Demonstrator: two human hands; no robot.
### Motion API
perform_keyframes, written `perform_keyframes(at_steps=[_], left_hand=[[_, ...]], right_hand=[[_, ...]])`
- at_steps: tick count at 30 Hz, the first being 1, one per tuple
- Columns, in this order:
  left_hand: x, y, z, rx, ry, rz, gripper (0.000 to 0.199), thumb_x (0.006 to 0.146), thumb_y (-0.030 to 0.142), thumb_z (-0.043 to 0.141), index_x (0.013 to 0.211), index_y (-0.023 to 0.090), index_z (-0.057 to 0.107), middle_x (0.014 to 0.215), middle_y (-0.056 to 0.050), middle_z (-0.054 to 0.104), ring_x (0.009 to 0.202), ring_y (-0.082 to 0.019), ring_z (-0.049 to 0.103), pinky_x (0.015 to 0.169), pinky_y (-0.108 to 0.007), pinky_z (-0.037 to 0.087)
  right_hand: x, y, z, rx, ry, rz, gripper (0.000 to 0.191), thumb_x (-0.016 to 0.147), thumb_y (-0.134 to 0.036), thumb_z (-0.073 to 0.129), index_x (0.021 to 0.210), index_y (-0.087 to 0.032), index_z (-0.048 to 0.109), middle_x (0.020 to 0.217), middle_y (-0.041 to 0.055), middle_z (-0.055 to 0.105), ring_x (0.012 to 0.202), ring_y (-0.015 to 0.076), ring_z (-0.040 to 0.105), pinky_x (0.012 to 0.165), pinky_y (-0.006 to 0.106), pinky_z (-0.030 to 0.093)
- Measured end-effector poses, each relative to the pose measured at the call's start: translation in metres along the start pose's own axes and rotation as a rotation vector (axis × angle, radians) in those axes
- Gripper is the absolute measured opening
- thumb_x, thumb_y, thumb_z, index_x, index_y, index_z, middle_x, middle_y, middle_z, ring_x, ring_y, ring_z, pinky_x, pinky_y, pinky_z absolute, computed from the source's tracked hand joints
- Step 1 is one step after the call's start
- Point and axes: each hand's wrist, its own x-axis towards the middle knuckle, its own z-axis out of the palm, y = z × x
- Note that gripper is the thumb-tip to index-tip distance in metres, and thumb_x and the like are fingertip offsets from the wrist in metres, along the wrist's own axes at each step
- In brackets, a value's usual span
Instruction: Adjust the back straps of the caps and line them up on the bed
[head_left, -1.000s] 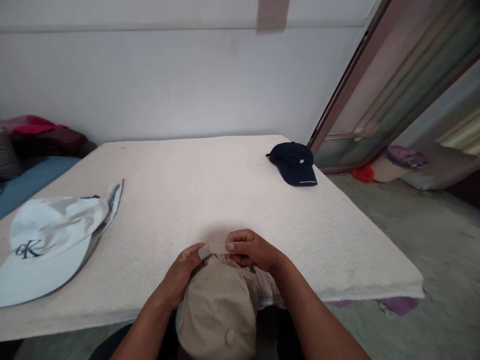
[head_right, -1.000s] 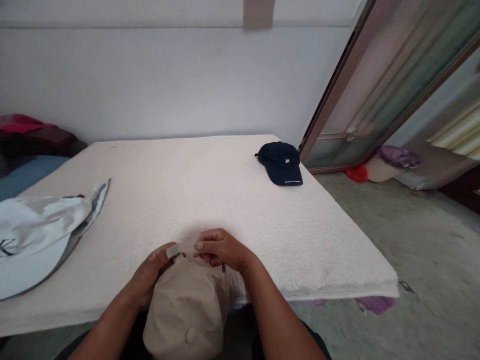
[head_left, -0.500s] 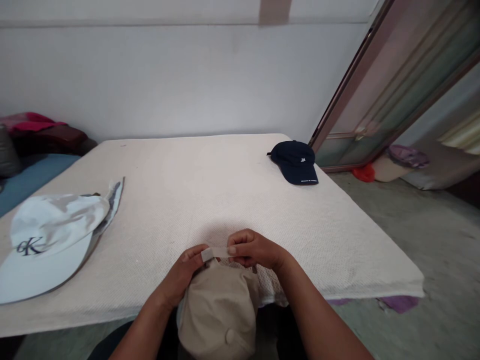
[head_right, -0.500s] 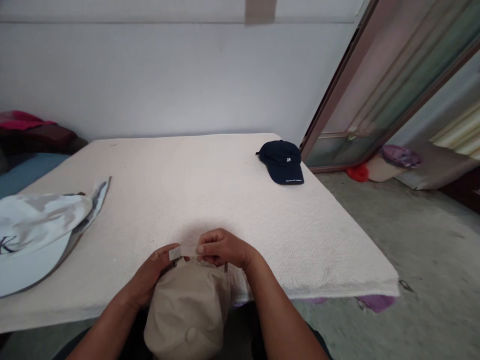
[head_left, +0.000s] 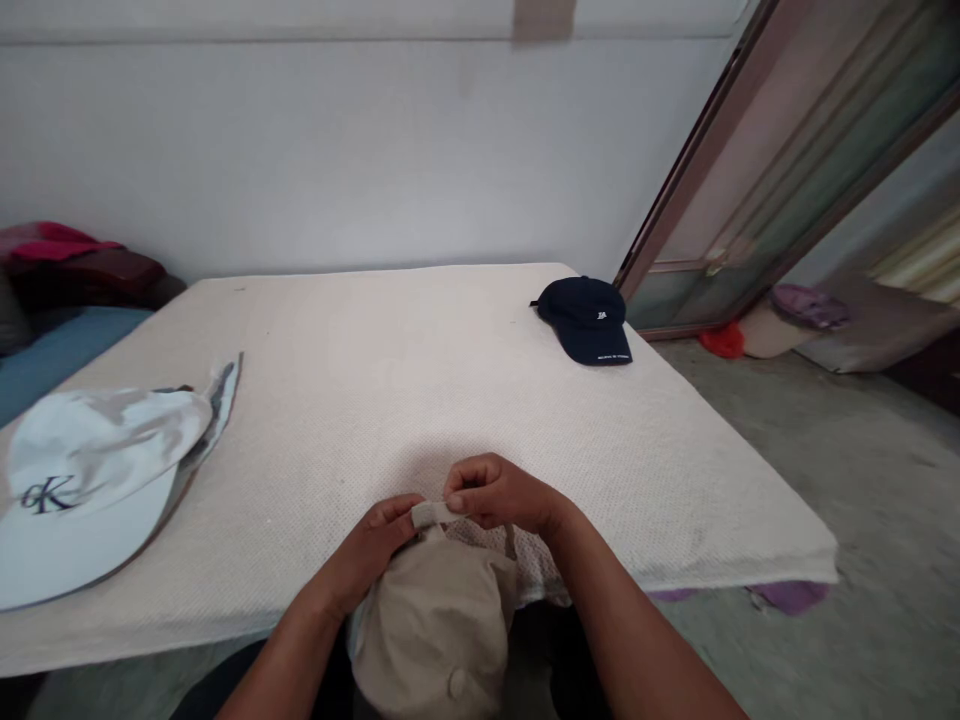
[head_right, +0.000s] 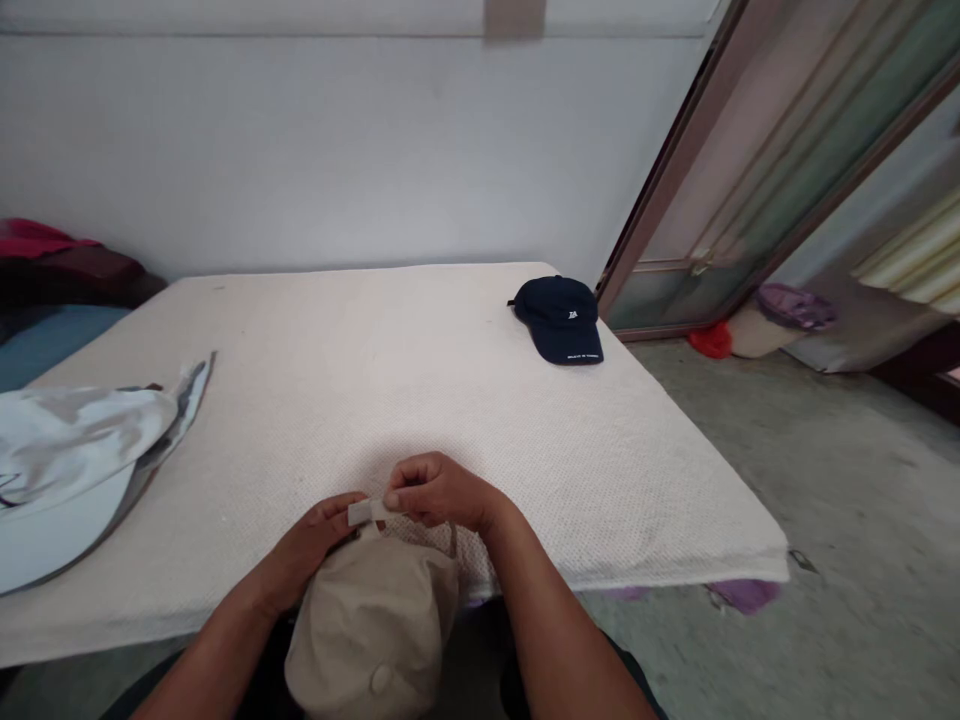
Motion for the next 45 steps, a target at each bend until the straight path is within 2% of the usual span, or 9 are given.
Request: perform_keyframes(at_steps=[7, 12, 18, 22, 27, 33, 40, 45], left_hand=[[-0.0022, 0.0011, 0.0033, 0.027, -0.063, -0.031, 0.022, 0.075, 0.035, 0.066, 0.088, 0.017, 0.070, 0.070, -0.001, 0.063, 0.062, -0.012, 0.051, 0.059, -0.022, 0.036], [-0.0007, -0.0009, 0.0028, -0.015, -0.009, -0.044, 0.021, 0.074, 0.034, 0.067, 0.088, 0.018, 0.071, 0.070, -0.001, 0.063, 0.062, -0.012, 0.051, 0.059, -0.021, 0.037], [0.0002, -0.0043, 0.0019, -0.067, -0.038, -0.072, 0.022, 0.070, 0.034, 0.071, 0.084, 0.016, 0.071, 0.070, -0.003, 0.064, 0.061, -0.013, 0.053, 0.058, -0.022, 0.038], [0.0015, -0.0048, 0.0019, -0.054, 0.009, -0.070, 0.022, 0.067, 0.035, 0.073, 0.078, 0.016, 0.070, 0.068, -0.002, 0.064, 0.057, -0.011, 0.051, 0.055, -0.021, 0.036], [0.0017, -0.0008, 0.0057, -0.050, 0.032, -0.070, 0.021, 0.069, 0.033, 0.072, 0.084, 0.018, 0.071, 0.065, 0.000, 0.063, 0.055, -0.010, 0.050, 0.054, -0.021, 0.035], [0.0010, 0.0006, 0.0068, -0.046, -0.010, -0.075, 0.022, 0.071, 0.034, 0.070, 0.083, 0.015, 0.071, 0.066, -0.002, 0.064, 0.056, -0.012, 0.050, 0.055, -0.022, 0.036], [0.0006, 0.0021, 0.0076, -0.065, -0.053, -0.068, 0.024, 0.075, 0.031, 0.066, 0.092, 0.015, 0.071, 0.072, -0.004, 0.066, 0.064, -0.013, 0.054, 0.061, -0.023, 0.039], [-0.0008, 0.0029, 0.0078, -0.064, -0.052, -0.072, 0.023, 0.074, 0.029, 0.066, 0.091, 0.015, 0.071, 0.072, -0.004, 0.066, 0.065, -0.014, 0.055, 0.062, -0.023, 0.040]], right_hand=[[0.0024, 0.0019, 0.0014, -0.071, 0.033, -0.006, 0.017, 0.072, -0.029, 0.064, 0.073, -0.014, 0.057, 0.049, -0.0076, 0.042, 0.041, 0.0033, 0.032, 0.038, 0.017, 0.023], [0.0022, 0.0014, 0.0035, -0.115, 0.059, 0.012, 0.015, 0.074, -0.028, 0.062, 0.072, -0.015, 0.055, 0.049, -0.0078, 0.041, 0.041, 0.0031, 0.032, 0.038, 0.017, 0.024], [-0.0006, -0.0013, 0.0060, -0.112, 0.021, 0.024, 0.016, 0.073, -0.028, 0.062, 0.071, -0.015, 0.055, 0.050, -0.0077, 0.041, 0.042, 0.0029, 0.032, 0.039, 0.017, 0.025], [-0.0004, -0.0001, 0.0058, -0.108, 0.061, 0.008, 0.016, 0.073, -0.028, 0.062, 0.071, -0.014, 0.055, 0.049, -0.0075, 0.041, 0.042, 0.0032, 0.032, 0.039, 0.017, 0.024], [0.0021, 0.0041, 0.0058, -0.110, 0.109, -0.010, 0.015, 0.074, -0.028, 0.061, 0.071, -0.014, 0.055, 0.049, -0.0072, 0.042, 0.041, 0.0033, 0.032, 0.038, 0.017, 0.023], [0.0016, 0.0036, 0.0063, -0.143, 0.089, -0.013, 0.016, 0.074, -0.029, 0.061, 0.071, -0.015, 0.055, 0.050, -0.0071, 0.041, 0.042, 0.0032, 0.032, 0.039, 0.017, 0.025], [0.0058, 0.0067, 0.0092, -0.143, 0.150, 0.012, 0.014, 0.075, -0.027, 0.059, 0.070, -0.015, 0.053, 0.049, -0.0070, 0.041, 0.041, 0.0033, 0.031, 0.038, 0.016, 0.024], [0.0047, 0.0061, 0.0098, -0.159, 0.119, 0.000, 0.014, 0.074, -0.026, 0.060, 0.070, -0.015, 0.054, 0.052, -0.0064, 0.042, 0.044, 0.0032, 0.033, 0.039, 0.016, 0.026]])
